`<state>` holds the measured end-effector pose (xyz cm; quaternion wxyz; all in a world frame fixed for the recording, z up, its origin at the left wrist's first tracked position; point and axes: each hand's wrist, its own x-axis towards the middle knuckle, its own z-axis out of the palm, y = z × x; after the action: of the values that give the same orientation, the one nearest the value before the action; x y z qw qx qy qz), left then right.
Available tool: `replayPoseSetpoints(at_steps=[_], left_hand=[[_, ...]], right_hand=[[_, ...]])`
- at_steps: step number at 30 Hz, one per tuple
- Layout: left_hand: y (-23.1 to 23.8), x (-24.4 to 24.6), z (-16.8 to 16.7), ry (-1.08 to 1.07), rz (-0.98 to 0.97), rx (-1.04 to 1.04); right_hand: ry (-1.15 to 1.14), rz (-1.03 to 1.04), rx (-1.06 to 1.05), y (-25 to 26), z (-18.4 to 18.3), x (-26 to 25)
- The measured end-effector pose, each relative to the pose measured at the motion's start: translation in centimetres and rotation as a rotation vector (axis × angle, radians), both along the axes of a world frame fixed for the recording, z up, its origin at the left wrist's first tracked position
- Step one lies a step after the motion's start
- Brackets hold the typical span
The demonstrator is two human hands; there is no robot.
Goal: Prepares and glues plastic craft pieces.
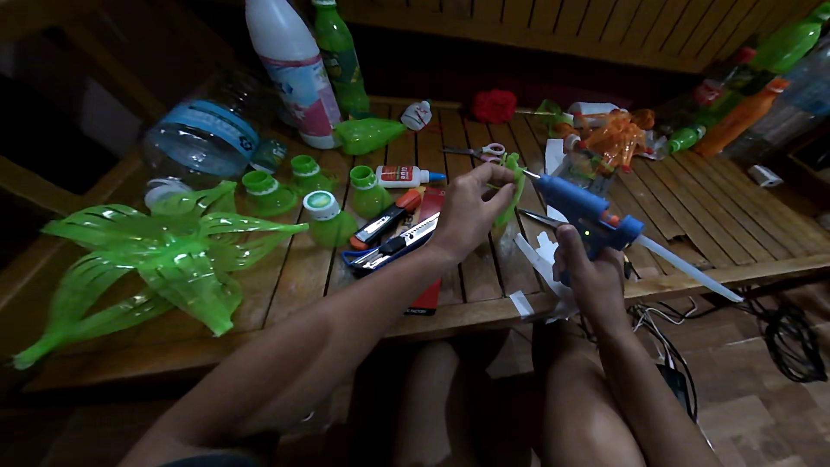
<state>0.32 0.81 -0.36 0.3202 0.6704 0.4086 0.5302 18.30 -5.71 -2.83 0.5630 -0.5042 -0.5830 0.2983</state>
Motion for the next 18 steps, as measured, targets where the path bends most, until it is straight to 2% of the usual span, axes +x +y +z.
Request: replayPoseSetpoints(at_steps=[6, 11, 14, 18], left_hand=[[0.0, 0.2, -0.1, 0.001, -0.011, -0.009], [0.0, 0.0, -0.2, 0.047, -0.025, 0.044], [0.1, -0.1, -0.3, 0.072, -0.018, 0.039], [0.1, -0.2, -0.2, 0.081, 0.001, -0.009]], right_hand=[[0.249, 0.023, 0.067, 0.1, 1.7, 1.5], [0.438, -0.076, -0.033, -0.5, 5.1, 8.8], [0.578, -0.163, -0.165, -0.1, 4.5, 14.2], [0.729, -0.24, -0.287, 1.2, 2.3, 17.4]])
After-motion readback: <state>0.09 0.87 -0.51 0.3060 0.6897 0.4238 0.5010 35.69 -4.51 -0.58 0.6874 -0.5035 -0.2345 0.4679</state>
